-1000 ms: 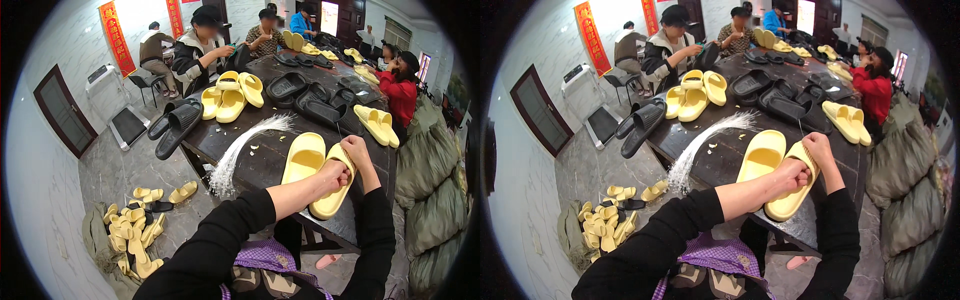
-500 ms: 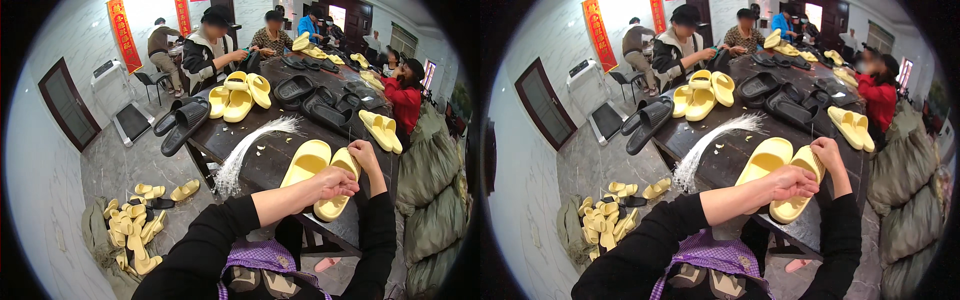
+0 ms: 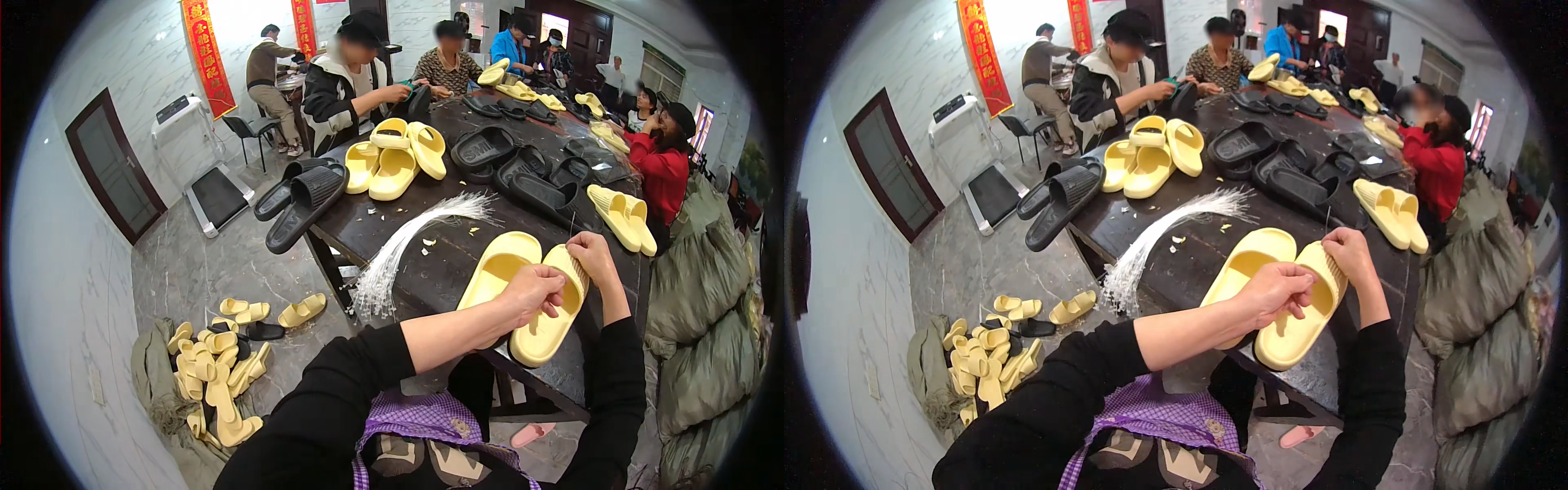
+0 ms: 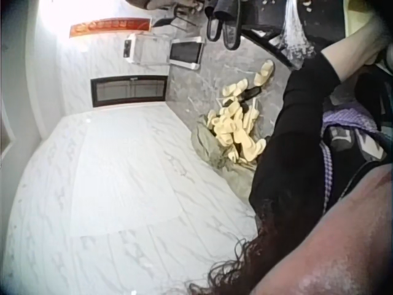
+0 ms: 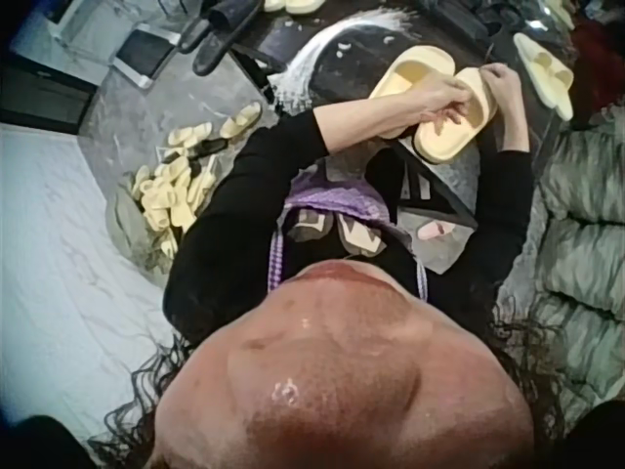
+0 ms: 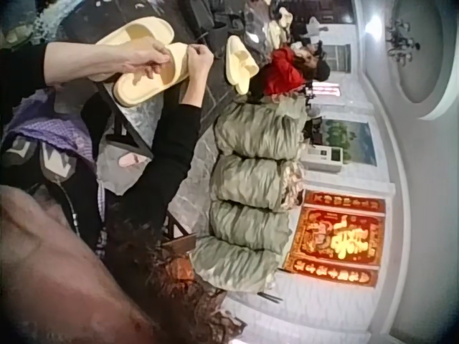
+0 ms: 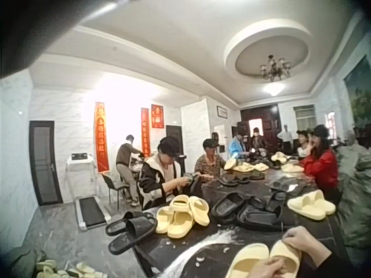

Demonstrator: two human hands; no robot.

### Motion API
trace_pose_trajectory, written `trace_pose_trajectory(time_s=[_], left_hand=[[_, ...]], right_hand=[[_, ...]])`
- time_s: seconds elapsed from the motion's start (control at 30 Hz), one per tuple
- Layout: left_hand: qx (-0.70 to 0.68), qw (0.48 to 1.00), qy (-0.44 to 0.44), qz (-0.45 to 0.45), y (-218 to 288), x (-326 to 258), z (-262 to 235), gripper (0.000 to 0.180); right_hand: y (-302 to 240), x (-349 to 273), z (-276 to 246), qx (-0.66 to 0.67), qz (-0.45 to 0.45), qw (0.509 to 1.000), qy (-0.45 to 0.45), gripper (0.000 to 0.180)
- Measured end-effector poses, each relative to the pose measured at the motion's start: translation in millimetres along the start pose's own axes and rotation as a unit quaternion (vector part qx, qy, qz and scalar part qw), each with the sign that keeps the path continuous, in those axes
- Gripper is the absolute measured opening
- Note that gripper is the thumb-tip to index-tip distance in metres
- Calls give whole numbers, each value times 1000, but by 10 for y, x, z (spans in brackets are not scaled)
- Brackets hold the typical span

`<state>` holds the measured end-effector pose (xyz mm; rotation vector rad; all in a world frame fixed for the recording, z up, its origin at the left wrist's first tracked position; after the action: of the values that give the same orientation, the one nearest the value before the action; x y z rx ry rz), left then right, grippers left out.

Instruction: The person fastens pairs of slippers together by threading and securing plastic loop fasteners through them by hand.

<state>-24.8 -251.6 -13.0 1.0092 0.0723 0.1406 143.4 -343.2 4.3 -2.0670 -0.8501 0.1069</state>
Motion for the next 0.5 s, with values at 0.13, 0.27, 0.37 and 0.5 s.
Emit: trace_pose_trajectory(time_s=[0.13,0.27,0.37,0.5], left_hand=[[54,998,-1,24,17,-141,-11,11],[-8,997,59,54,182,-271,-170,10],[-61,994,86,-34,214,-293,-293,10],[-108,985,87,-107,162,-318,-357,9]], right_hand=[[143,17,-38,-52,-98,993,26,15],[-90,60,59,-60,-113,992,1,17],[-113,90,113,-58,-70,995,-35,17],[-119,4,68,-61,-8,996,-59,16]])
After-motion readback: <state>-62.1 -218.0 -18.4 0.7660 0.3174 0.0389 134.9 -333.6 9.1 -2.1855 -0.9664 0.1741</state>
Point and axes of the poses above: each hand's wrist, its own x-axis towards the middle knuckle, its own z-axis out of the palm, y = z × x, the point moved 2 cm from there along x, towards the middle knuckle, and after that the axes turned 6 degrees about z, right-handed, at the moved point
